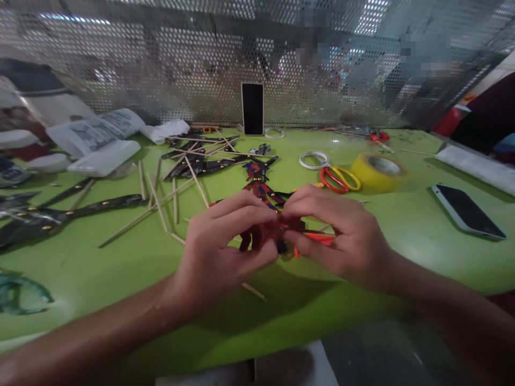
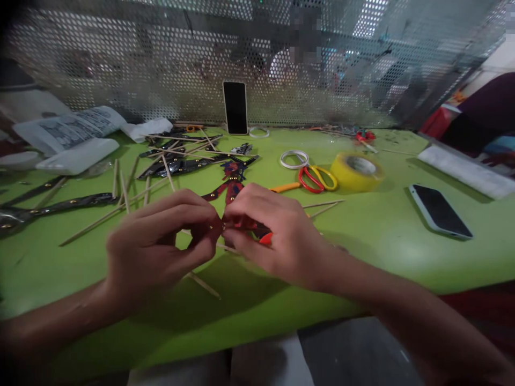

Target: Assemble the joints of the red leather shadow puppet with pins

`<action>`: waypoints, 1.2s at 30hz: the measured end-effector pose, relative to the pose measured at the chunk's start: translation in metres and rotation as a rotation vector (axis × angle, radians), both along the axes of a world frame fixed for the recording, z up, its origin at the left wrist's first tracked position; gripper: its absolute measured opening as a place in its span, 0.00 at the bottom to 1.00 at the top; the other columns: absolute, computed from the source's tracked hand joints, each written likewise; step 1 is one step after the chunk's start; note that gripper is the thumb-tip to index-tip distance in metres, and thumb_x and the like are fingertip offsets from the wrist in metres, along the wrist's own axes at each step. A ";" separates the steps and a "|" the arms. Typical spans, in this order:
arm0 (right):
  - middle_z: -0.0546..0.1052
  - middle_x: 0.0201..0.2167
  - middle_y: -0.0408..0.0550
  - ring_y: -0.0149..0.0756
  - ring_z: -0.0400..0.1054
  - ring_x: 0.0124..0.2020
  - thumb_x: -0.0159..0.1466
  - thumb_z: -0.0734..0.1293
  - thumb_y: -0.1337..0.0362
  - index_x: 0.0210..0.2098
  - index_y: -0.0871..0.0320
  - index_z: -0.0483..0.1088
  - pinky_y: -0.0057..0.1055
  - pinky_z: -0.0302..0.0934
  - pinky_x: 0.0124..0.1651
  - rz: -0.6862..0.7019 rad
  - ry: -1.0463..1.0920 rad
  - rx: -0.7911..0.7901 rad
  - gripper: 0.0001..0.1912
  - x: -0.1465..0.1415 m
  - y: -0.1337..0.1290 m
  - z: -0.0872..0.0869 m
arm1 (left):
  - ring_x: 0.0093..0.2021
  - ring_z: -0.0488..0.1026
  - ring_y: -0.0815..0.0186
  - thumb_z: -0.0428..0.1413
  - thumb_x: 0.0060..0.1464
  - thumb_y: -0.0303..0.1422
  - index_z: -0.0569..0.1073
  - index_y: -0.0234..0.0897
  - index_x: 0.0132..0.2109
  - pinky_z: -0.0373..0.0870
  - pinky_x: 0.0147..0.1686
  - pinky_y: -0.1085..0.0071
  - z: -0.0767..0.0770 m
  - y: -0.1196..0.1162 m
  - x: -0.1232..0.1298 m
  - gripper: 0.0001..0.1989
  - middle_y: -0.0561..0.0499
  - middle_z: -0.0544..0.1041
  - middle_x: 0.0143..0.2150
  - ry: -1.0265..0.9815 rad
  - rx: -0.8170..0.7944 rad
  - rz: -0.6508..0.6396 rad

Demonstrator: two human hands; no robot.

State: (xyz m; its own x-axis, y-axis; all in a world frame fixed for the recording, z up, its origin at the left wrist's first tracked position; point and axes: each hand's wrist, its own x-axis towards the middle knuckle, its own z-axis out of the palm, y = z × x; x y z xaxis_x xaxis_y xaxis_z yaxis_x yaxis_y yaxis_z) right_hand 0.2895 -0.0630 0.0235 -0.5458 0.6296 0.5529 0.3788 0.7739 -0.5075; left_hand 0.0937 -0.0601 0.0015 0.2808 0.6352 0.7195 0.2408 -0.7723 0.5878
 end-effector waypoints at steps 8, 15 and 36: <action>0.72 0.34 0.46 0.33 0.68 0.35 0.65 0.66 0.73 0.35 0.57 0.70 0.31 0.65 0.34 -0.016 0.196 -0.139 0.05 -0.008 -0.005 -0.005 | 0.29 0.69 0.74 0.57 0.51 0.16 0.74 0.32 0.34 0.66 0.25 0.76 -0.005 -0.002 0.004 0.09 0.53 0.73 0.32 -0.093 -0.180 -0.087; 0.71 0.33 0.45 0.29 0.65 0.31 0.64 0.66 0.74 0.33 0.59 0.69 0.28 0.61 0.33 -0.041 0.042 -0.087 0.05 0.006 0.006 0.004 | 0.34 0.73 0.70 0.54 0.56 0.21 0.69 0.37 0.44 0.71 0.31 0.74 0.015 0.017 -0.023 0.10 0.53 0.74 0.38 0.247 -0.301 -0.249; 0.71 0.31 0.41 0.26 0.64 0.31 0.59 0.67 0.79 0.33 0.59 0.70 0.25 0.59 0.35 0.213 -0.169 -0.324 0.09 0.016 0.009 0.016 | 0.31 0.74 0.71 0.52 0.56 0.23 0.73 0.37 0.38 0.70 0.32 0.77 0.014 0.021 -0.023 0.08 0.55 0.78 0.33 0.416 -0.412 -0.381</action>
